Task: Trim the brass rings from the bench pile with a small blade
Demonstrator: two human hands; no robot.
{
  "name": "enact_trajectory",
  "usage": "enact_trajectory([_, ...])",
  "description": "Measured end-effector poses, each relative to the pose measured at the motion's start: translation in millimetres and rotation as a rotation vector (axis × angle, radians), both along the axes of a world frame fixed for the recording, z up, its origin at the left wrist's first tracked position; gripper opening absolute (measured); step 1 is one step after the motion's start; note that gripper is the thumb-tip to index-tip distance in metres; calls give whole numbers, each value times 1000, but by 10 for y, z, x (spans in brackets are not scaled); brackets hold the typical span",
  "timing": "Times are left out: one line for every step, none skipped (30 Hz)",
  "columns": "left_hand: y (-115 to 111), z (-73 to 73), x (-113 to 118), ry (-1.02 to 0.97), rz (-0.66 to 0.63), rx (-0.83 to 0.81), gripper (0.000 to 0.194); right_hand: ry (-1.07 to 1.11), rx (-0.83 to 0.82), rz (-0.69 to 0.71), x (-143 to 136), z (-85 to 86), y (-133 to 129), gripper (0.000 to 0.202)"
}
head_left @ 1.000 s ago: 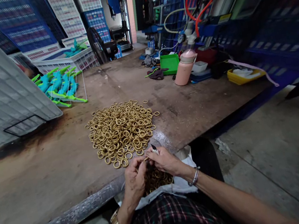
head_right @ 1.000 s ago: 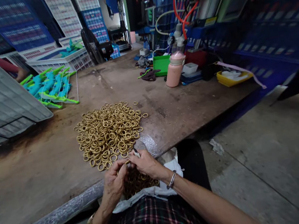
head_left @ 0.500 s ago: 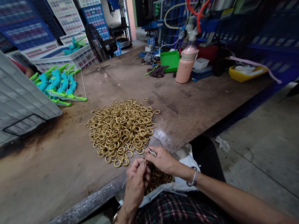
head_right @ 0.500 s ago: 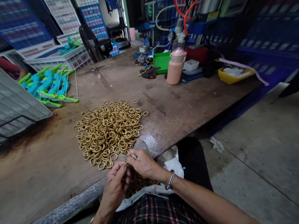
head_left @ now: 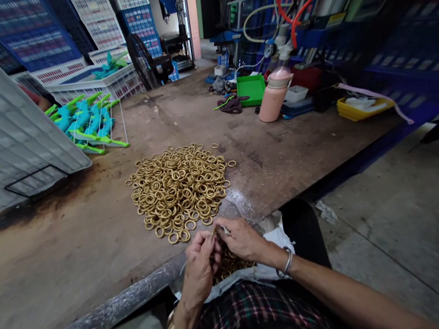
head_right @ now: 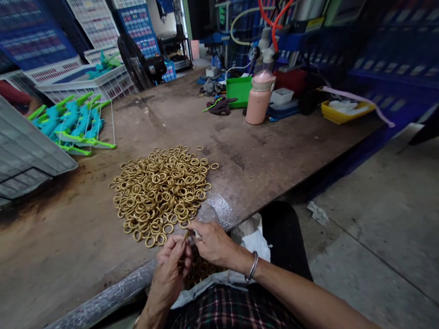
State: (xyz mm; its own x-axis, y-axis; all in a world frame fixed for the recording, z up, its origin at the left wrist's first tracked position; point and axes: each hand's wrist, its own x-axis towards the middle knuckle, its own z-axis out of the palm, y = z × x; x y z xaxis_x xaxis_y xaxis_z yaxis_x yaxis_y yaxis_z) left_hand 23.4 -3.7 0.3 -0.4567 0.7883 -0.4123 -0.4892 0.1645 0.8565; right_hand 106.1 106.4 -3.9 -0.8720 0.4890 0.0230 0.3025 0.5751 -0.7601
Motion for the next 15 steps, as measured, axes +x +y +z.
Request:
enact_trajectory([-2, -3, -2, 12, 4, 1, 33, -33, 67, 36, 12, -4, -14, 16])
enact_trajectory([-6, -5, -3, 25, 6, 3, 34, -69, 124, 64, 21, -10, -26, 17])
enact_trajectory([-10, -8, -3, 40, 5, 6, 34, -103, 168, 82, 26, -15, -37, 19])
enact_trajectory([-15, -10, -4, 55, 3, 8, 34, -130, 201, 94, 28, -17, -45, 21])
enact_trajectory([-18, -14, -5, 71, 0, 9, 34, -153, 221, 104, 26, -18, -50, 23])
enact_trajectory([-20, -18, -7, 88, -4, 7, 34, -175, 232, 115, 22, -15, -55, 24])
enact_trajectory([-20, -23, -10, 106, -7, 3, 34, -198, 239, 123, 17, -10, -59, 26])
enact_trajectory([-19, -27, -15, 126, -7, -2, 35, -221, 246, 128, 11, -5, -64, 27])
enact_trajectory([-19, -29, -21, 146, -6, -8, 35, -247, 256, 129, 5, 1, -69, 28])
enact_trajectory([-20, -29, -26, 166, -3, -16, 35, -273, 267, 126, -2, 5, -75, 28])
enact_trajectory([-25, -23, -28, 183, 0, -25, 36, -295, 280, 122, -9, 8, -80, 28])
enact_trajectory([-36, -12, -26, 195, 2, -33, 36, -312, 294, 113, -18, 11, -82, 27])
enact_trajectory([-54, 6, -17, 201, 0, -38, 36, -326, 310, 99, -29, 15, -78, 27])
enact_trajectory([-78, 30, 0, 199, -12, -37, 35, -340, 324, 81, -41, 19, -69, 27])
enact_trajectory([-108, 58, 25, 192, -39, -26, 34, -357, 338, 58, -56, 23, -54, 27])
